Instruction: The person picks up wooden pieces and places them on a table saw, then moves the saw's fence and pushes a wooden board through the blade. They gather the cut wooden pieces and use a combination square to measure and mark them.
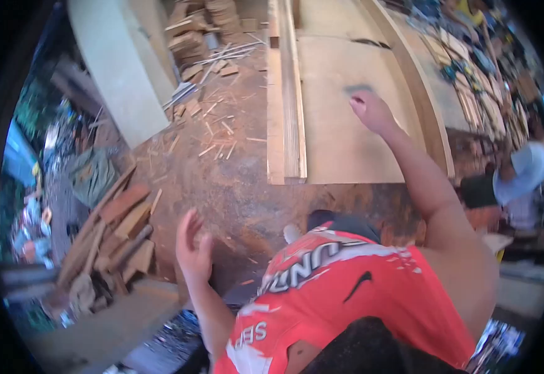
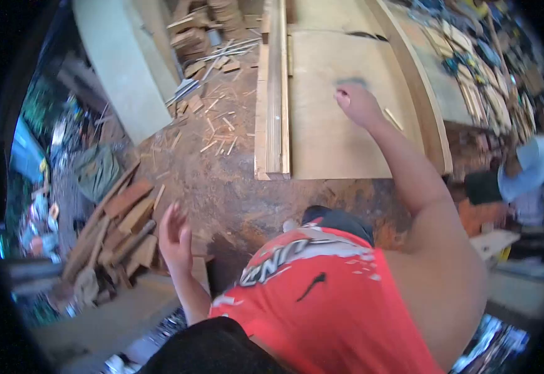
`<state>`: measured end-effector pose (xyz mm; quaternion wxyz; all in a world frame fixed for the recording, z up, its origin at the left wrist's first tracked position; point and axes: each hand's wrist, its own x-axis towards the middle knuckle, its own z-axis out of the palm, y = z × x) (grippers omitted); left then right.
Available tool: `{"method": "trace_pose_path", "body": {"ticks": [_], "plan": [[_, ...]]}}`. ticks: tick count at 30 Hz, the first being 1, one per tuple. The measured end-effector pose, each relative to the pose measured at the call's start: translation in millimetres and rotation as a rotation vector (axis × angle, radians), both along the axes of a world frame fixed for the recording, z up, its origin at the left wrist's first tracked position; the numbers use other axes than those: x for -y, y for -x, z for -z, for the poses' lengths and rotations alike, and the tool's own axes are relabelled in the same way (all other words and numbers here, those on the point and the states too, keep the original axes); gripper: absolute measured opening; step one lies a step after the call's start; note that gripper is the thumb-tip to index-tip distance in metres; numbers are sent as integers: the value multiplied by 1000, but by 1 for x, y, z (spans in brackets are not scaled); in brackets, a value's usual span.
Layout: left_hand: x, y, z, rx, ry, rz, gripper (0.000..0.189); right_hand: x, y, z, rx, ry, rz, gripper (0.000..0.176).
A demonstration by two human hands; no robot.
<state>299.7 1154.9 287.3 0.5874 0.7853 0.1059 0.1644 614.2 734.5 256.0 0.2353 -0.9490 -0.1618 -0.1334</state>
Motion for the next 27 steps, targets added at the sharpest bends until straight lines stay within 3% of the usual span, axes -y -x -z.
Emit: {"method": "trace_pose_path", "body": {"ticks": [1, 3, 5, 7, 9, 10, 12, 13, 15, 17, 21, 22, 25, 27], "plan": [[-13, 9, 9, -12, 22, -35, 55, 18, -20, 31, 61, 32, 91, 33], [-41, 27, 29, -58, 48, -46, 54, 60, -35, 58, -67, 306, 374, 44], [-66, 38, 50, -164, 87, -186, 51, 102, -42, 73, -510, 288, 714, 51], [-98, 39, 66, -253, 41, -200, 50, 138, -44, 127, -312, 354, 816, 53], [-137, 31, 92, -322, -25, -196, 49, 124, -52, 156, 26, 387, 863, 49], [-156, 32, 110, -410, -59, -209, 49, 113, -53, 153, 13, 365, 879, 49], [-210, 13, 159, -475, -103, -204, 50, 73, -84, 118, -201, 74, 751, 44], [-237, 5, 185, -593, -150, -143, 50, 62, -108, 125, -199, 61, 771, 44], [-296, -15, 200, -728, -236, -51, 50, 42, -142, 149, 111, -56, 523, 39], [-326, -38, 211, -860, -132, 22, 50, 5, -175, 131, -117, -117, 471, 42], [-417, -106, 254, -960, -117, 155, 50, -86, -235, 135, -176, -320, 209, 50], [-414, -140, 235, -1029, -136, 219, 51, -103, -243, 126, -231, -242, 138, 49], [-452, -226, 251, -932, -158, 312, 52, -109, -237, 106, -336, -141, 67, 46], [-460, -298, 255, -941, -304, 451, 53, -108, -225, 97, -377, -107, 63, 43]]}}
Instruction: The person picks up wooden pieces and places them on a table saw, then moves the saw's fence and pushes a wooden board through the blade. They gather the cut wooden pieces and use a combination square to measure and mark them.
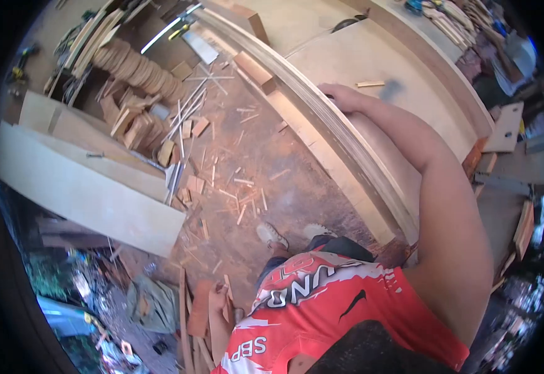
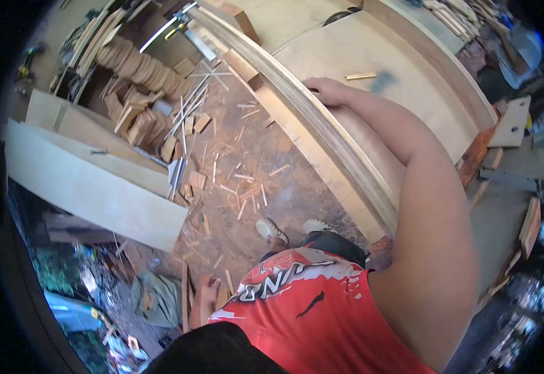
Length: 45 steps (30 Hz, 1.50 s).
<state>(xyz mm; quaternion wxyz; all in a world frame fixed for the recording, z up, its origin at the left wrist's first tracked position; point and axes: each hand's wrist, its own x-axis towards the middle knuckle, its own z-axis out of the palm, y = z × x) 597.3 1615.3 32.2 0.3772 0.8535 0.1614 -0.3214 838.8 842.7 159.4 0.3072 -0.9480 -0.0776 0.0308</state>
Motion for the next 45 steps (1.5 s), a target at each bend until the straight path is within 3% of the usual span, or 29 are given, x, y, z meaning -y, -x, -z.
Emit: {"method": "trace_pose_path", "body": {"ticks": [2, 5, 9, 13, 16, 20, 22, 26, 27, 30, 34, 37, 39, 44, 45], "plan": [[12, -62, -10, 94, 13, 51, 52, 2, 20, -1, -129, -11, 38, 43], [-2, -155, 27, 139, 0, 176, 51, -3, 48, -7, -137, -105, 51, 42], [10, -254, 25, 215, 82, 427, 52, -23, 59, -18, -136, -179, 234, 36], [40, -328, 6, 235, 106, 506, 48, -26, 57, -15, -87, -287, 397, 37], [75, -368, -8, 204, 204, 484, 45, -17, 45, -1, -285, -292, 512, 30], [154, -404, -49, 66, 166, 545, 41, -17, 29, -10, -524, -380, 633, 25], [200, -422, -74, 92, 132, 560, 41, -12, 24, -9, -511, -250, 471, 23], [278, -455, -110, 185, 270, 627, 40, -9, 29, -21, -417, -439, 500, 32], [298, -459, -120, 171, 247, 616, 40, -5, 29, -33, -525, -517, 527, 32], [355, -475, -150, 301, 339, 632, 30, 9, 34, -11, -502, -592, 570, 29], [419, -490, -177, 515, 414, 675, 30, 17, 37, -14, -525, -681, 531, 29], [491, -491, -210, 821, 393, 886, 21, 15, 31, -7, -528, -857, 608, 29], [540, -489, -229, 997, 375, 1177, 22, 15, 31, -6, -530, -883, 618, 29], [637, -483, -231, 876, 209, 1445, 24, 17, 39, -13, -617, -1029, 657, 31], [651, -484, -226, 756, -70, 1505, 29, 15, 42, -9, -633, -1115, 675, 32]]}}
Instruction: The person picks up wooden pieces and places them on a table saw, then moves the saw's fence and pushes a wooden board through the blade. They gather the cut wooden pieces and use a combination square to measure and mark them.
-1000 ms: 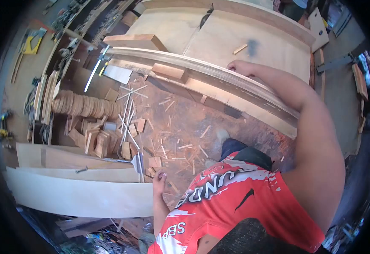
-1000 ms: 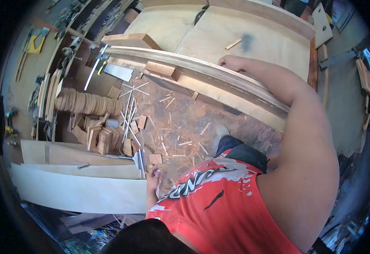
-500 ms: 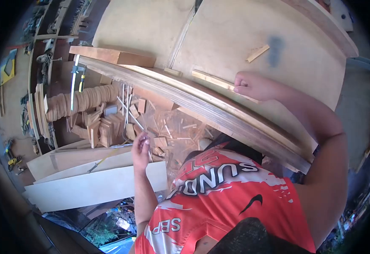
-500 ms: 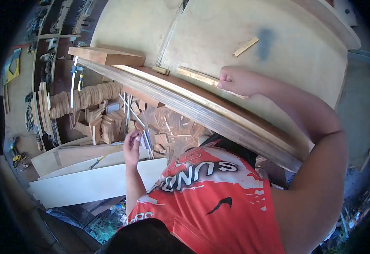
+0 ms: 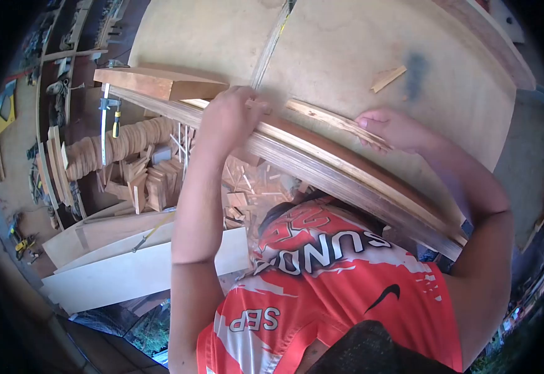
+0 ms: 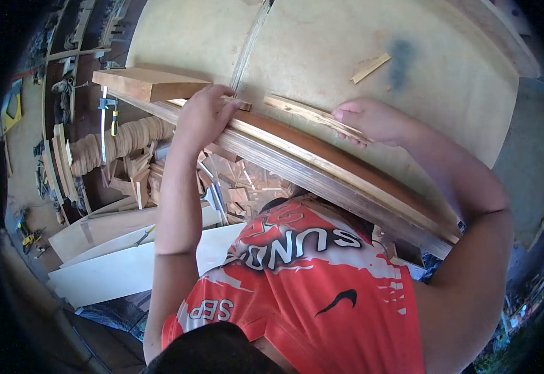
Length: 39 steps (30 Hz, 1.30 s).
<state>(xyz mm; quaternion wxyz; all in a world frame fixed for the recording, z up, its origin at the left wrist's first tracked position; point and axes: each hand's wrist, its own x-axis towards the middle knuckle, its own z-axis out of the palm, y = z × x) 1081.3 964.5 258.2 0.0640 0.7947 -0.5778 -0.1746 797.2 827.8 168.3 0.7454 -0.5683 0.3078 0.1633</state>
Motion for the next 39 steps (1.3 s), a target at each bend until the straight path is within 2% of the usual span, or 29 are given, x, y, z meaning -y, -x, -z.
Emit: {"method": "trace_pose_path", "body": {"ticks": [1, 2, 4, 8, 11, 13, 14, 16, 17, 19, 21, 22, 24, 28, 31, 33, 35, 36, 38, 39], "plan": [[13, -2, 4, 89, -251, -57, 34, -1, 1, 1, -5, -75, 39, 32], [25, -3, 6, 89, -244, -55, 34, -1, 2, -1, -6, -68, 41, 32], [43, -4, 7, 155, -562, 38, 45, -1, 6, -7, -11, -210, 100, 33], [55, 2, 10, 210, -603, 148, 48, -5, 13, -7, 42, -206, 90, 34], [50, -4, 12, 131, -609, 216, 46, -7, 20, -4, 78, -229, 102, 34], [30, -22, 25, -209, -252, 37, 44, -7, 25, -4, 95, -218, 112, 34], [21, -23, 24, -204, -247, 35, 44, -6, 27, -5, 101, -214, 109, 34], [-11, -9, 2, -619, 86, 9, 35, -6, 33, -9, 86, -9, 121, 34], [-26, -4, -3, -612, 92, 1, 35, -2, 36, -9, 93, -7, 111, 34], [-56, -1, -6, -861, 265, -108, 33, 9, 42, -7, 264, 812, 63, 34], [-76, 3, 9, -1111, 339, -215, 43, 37, 43, -11, 251, 1279, -93, 38], [-82, 8, 9, -1264, 342, -256, 43, 43, 38, -20, 280, 1279, -108, 38], [-91, 16, 10, -1499, 365, -325, 43, 53, 28, -38, 42, 1233, -18, 40], [-105, 20, 8, -1548, 404, -347, 40, 75, 26, -13, 126, 1261, -31, 38], [-130, 20, 4, -1461, 430, -393, 35, 85, 23, -5, 145, 1339, -105, 34], [-159, 13, 10, -1336, 332, -415, 48, 89, 22, 5, 194, 1296, -116, 28], [-193, 9, 23, -1314, 427, -517, 43, 81, 9, -2, 250, 1074, -2, 23], [-211, 3, 32, -1232, 369, -568, 39, 73, -1, -16, 281, 1077, -47, 23], [-251, -5, 55, -1106, 279, -671, 24, 47, -25, -63, 173, 521, 69, 19], [-276, -12, 79, -1105, 310, -700, 24, 29, -36, -81, 184, 526, 31, 19]]}}
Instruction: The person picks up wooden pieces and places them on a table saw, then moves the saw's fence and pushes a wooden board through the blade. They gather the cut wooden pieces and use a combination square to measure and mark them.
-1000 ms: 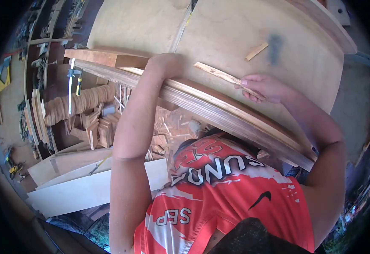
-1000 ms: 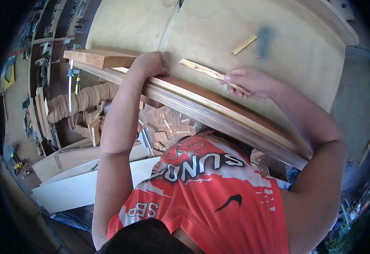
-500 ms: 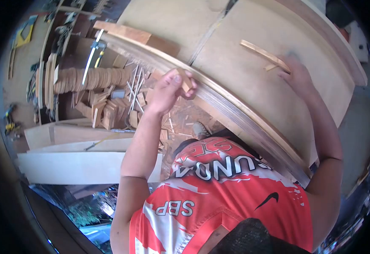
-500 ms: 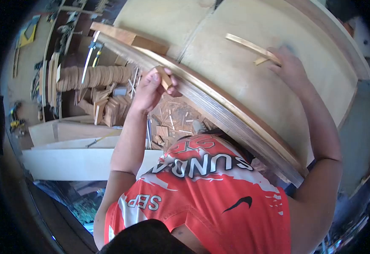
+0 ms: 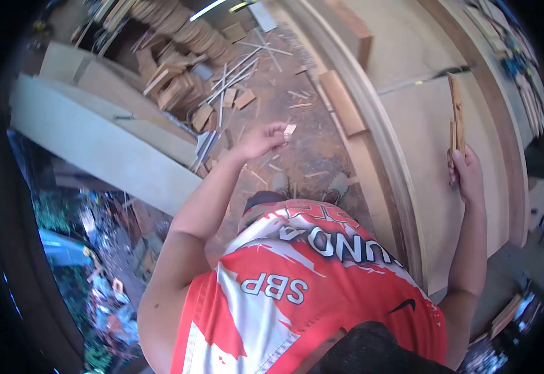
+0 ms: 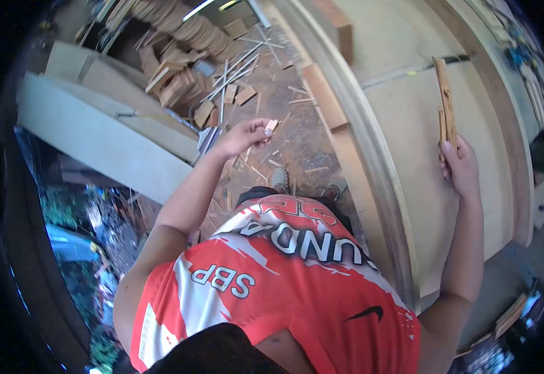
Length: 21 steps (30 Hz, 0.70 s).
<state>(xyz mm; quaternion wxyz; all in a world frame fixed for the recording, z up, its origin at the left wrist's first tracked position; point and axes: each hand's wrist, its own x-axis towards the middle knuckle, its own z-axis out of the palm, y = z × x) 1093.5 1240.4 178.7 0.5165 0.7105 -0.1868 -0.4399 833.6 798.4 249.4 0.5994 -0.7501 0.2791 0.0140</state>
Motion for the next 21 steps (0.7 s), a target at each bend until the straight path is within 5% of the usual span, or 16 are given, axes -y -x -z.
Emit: {"method": "trace_pose_path", "body": {"ticks": [4, 8, 10, 12, 14, 16, 18, 21], "plan": [[-112, -12, 103, 330, -569, 90, 28, -82, -41, -52, 52, -35, -263, 26], [-205, 0, 126, 153, -739, 119, 21, -169, -87, -54, -127, -11, -614, 27], [-247, -2, 144, 38, -732, 82, 18, -209, -110, -27, -279, 292, -939, 24], [-289, -2, 163, -405, -255, -438, 16, -255, -140, -7, -389, 384, -996, 22], [-334, -20, 203, -389, 116, -417, 26, -298, -174, 30, -555, 316, -943, 20], [-335, -22, 133, -382, 211, -564, 35, -356, -219, 45, -288, 267, -805, 22], [-353, -32, 114, -402, 356, -586, 37, -402, -266, 68, 133, 393, -660, 23], [-377, -37, 83, -401, 567, -618, 40, -472, -306, 47, -7, 305, -579, 25]]}}
